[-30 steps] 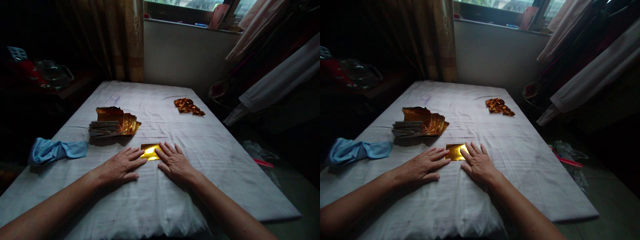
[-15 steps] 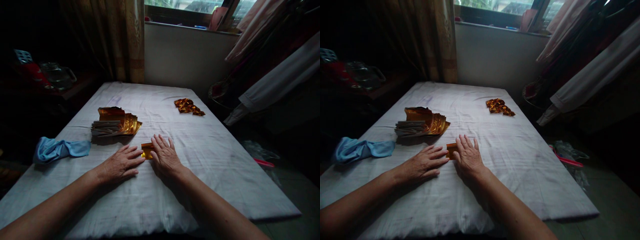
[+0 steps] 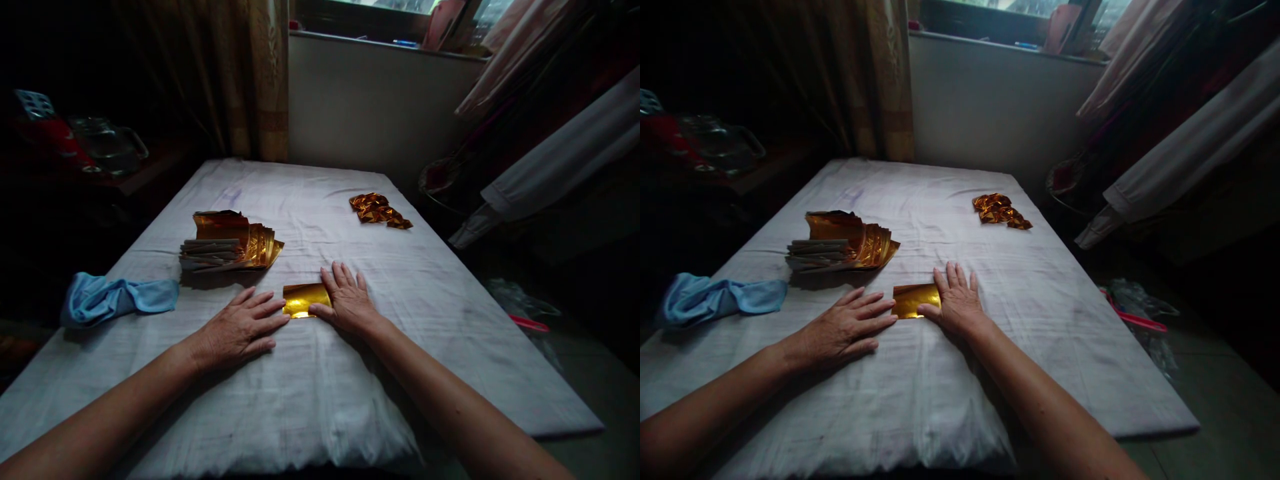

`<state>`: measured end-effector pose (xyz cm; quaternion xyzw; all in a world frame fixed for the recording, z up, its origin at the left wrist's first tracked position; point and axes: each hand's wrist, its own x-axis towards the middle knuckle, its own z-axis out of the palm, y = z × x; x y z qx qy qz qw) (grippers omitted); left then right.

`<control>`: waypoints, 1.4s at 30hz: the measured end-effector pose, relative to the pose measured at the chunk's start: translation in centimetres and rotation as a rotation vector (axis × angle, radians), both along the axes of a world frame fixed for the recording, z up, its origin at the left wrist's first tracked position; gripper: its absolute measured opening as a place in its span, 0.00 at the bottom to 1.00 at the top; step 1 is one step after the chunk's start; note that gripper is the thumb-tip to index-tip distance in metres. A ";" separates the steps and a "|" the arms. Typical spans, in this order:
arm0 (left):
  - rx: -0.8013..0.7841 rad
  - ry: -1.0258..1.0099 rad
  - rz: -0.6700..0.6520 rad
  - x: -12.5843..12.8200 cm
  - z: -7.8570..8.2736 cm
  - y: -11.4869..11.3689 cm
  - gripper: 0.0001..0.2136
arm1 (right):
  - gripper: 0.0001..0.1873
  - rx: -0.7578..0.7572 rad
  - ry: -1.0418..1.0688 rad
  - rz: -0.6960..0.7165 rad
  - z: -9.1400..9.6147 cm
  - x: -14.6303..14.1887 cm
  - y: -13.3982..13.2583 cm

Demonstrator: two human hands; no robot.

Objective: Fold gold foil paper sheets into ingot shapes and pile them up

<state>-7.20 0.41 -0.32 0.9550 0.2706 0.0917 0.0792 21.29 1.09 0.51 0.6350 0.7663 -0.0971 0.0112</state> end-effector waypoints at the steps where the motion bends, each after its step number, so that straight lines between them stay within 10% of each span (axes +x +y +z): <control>1: 0.002 0.004 -0.003 0.0 0.1 0.1 0.21 | 0.48 -0.015 -0.012 -0.004 0.0 0.6 0.1; 8: 0.056 -0.060 0.048 3.1 2.0 -0.1 0.12 | 0.50 -0.032 -0.036 0.006 0.0 1.7 0.2; 14: 0.041 -0.033 0.106 7.2 0.9 -1.8 0.23 | 0.49 -0.006 -0.029 0.007 -0.4 1.8 0.2; 30: 0.128 -0.047 0.156 2.2 1.2 -1.4 0.11 | 0.49 0.021 0.014 0.000 -0.2 1.7 -0.1; 36: 0.232 -0.033 0.147 5.0 2.3 -0.6 0.09 | 0.36 0.385 0.162 0.063 -1.7 2.4 -0.7; 42: 0.386 0.117 0.101 6.5 2.9 0.1 0.07 | 0.10 0.675 0.447 0.436 -1.2 2.3 -2.0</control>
